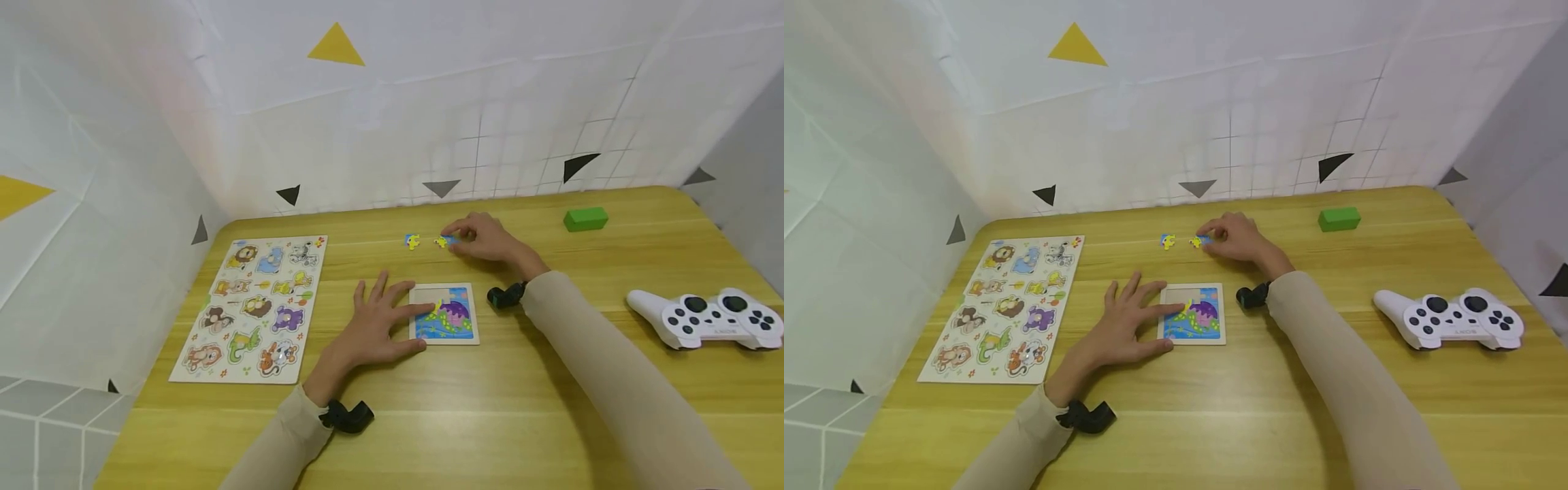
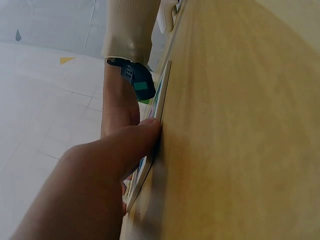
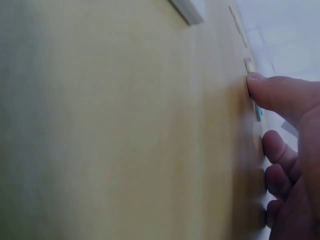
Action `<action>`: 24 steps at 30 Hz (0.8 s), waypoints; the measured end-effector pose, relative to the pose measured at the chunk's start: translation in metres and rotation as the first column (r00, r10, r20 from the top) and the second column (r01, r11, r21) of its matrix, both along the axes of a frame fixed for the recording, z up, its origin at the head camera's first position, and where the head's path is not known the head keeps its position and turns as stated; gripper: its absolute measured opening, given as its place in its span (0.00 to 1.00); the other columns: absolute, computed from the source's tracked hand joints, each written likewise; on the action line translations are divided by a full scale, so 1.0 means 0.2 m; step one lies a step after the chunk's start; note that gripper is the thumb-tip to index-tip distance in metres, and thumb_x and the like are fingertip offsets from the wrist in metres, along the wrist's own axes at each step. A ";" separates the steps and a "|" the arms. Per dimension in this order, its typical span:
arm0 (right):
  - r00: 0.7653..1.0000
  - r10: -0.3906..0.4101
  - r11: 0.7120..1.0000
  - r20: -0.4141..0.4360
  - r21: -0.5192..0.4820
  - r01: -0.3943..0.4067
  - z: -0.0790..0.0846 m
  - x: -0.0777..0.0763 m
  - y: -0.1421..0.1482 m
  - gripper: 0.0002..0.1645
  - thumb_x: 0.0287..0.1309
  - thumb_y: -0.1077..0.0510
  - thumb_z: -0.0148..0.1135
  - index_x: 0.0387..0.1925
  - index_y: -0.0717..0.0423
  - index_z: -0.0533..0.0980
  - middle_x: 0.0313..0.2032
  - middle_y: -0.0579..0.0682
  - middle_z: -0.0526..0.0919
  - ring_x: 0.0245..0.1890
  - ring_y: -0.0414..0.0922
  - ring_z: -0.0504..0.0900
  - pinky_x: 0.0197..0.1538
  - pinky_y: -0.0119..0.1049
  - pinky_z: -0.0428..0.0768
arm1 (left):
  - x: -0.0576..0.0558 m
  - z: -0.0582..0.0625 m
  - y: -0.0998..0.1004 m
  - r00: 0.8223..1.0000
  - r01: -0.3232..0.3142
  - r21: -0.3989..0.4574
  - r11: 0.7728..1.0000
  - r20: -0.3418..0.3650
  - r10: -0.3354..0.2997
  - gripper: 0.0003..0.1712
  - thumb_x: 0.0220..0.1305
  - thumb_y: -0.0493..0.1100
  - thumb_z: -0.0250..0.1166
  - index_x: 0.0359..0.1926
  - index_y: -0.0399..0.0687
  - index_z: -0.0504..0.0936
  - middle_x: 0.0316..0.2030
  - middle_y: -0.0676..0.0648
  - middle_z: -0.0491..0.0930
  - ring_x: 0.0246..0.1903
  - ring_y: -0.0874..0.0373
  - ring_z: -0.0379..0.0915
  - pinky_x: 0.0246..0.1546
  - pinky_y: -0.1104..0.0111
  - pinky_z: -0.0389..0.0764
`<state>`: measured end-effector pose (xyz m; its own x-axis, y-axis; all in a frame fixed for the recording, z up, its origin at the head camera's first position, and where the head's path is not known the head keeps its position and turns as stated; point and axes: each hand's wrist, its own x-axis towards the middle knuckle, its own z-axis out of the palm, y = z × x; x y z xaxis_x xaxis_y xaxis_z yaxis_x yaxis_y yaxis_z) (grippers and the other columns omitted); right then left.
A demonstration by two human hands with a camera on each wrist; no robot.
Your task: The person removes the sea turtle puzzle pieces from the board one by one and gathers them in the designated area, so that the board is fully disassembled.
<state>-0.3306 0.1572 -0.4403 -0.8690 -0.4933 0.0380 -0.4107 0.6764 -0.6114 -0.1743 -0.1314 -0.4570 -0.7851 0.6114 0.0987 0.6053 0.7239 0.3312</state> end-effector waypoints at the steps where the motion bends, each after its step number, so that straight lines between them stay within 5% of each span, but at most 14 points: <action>1: 1.000 -0.003 1.000 -0.001 0.008 0.003 0.00 0.00 0.00 0.22 0.63 0.49 0.68 0.58 0.45 0.82 0.44 0.55 0.79 0.46 0.51 0.73 0.51 0.49 0.66 | 0.00 0.00 0.00 1.000 0.000 0.000 1.000 0.000 0.000 0.35 0.62 0.75 0.57 0.71 0.83 0.69 0.78 0.51 0.57 0.80 0.30 0.33 0.69 0.26 0.35; 24: 1.000 -0.012 0.999 -0.019 0.049 0.013 0.02 -0.02 -0.03 0.23 0.65 0.47 0.66 0.61 0.44 0.82 0.43 0.56 0.82 0.45 0.50 0.75 0.49 0.49 0.63 | 0.00 0.01 0.01 1.000 -0.005 -0.011 1.000 0.005 0.005 0.36 0.62 0.75 0.58 0.71 0.82 0.69 0.78 0.51 0.56 0.79 0.30 0.34 0.68 0.26 0.36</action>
